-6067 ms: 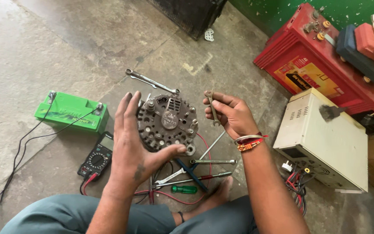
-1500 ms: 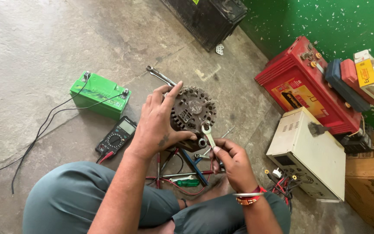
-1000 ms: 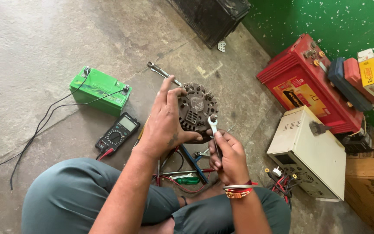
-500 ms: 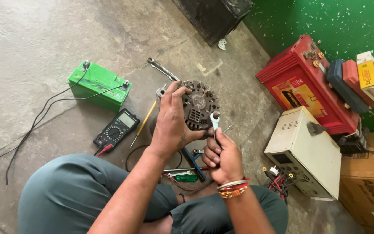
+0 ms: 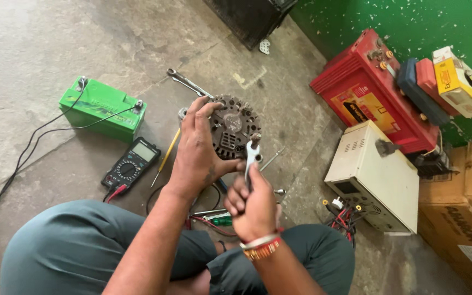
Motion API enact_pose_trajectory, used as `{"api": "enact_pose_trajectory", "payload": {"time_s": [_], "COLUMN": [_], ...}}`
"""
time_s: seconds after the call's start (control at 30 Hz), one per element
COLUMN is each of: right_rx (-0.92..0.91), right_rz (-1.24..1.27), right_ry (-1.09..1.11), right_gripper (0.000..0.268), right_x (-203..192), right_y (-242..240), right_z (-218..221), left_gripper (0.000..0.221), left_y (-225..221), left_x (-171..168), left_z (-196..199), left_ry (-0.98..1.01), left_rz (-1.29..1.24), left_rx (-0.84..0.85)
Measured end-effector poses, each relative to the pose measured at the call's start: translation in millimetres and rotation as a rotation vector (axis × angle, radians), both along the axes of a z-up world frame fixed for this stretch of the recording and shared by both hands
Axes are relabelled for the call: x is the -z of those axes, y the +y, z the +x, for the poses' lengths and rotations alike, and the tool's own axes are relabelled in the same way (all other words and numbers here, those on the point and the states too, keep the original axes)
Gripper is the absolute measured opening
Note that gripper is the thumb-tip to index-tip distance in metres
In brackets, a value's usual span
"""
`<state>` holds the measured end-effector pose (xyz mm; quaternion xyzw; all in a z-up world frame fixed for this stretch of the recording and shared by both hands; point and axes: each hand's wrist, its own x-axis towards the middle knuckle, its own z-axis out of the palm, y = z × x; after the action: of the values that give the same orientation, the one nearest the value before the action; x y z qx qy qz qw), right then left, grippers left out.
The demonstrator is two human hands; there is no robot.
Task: The person disassembles an alternator using a screwdriver and a wrench while sitting on the floor. They remove screws and nuts from the alternator housing and internal components.
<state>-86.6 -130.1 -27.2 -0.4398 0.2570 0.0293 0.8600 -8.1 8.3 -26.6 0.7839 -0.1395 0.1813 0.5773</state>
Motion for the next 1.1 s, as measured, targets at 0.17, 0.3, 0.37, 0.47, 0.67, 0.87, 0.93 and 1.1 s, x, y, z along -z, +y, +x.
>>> {"api": "enact_pose_trajectory", "payload": {"time_s": [0.17,0.3,0.37,0.47,0.67,0.87,0.93,1.1], "right_rx": [-0.002,-0.087,-0.113,-0.157,-0.31,-0.316,-0.308,-0.409], "right_rz": [-0.319,-0.548,-0.554,-0.506,-0.554,-0.406,-0.394,-0.436], "right_ry": [-0.012,-0.111,-0.098,-0.073,-0.026,-0.041,-0.029,0.017], "right_gripper": [0.032,0.023,0.023,0.024,0.027,0.029,0.03,0.03], "right_x": [4,6,3,-6,-25,-20,-21,-29], "right_y": [-39,-56,-58,-60,-70,-61,-60,-68], "right_z": [-10,0,6,12,29,28,29,36], "left_gripper": [0.119,0.118,0.12,0.121,0.116,0.108,0.108,0.108], "left_y": [7,7,7,8,15,15,15,13], "left_x": [-7,-10,-12,-13,-12,0,4,7], "left_z": [-2,-2,-1,-2,0,6,7,8], "left_ry": [0.048,0.05,0.038,0.019,0.1,-0.014,-0.011,-0.039], "left_rz": [0.012,0.052,0.073,0.074,0.115,-0.009,-0.021,-0.016], "left_rx": [0.049,0.017,-0.001,-0.003,0.023,0.119,0.138,0.122]}}
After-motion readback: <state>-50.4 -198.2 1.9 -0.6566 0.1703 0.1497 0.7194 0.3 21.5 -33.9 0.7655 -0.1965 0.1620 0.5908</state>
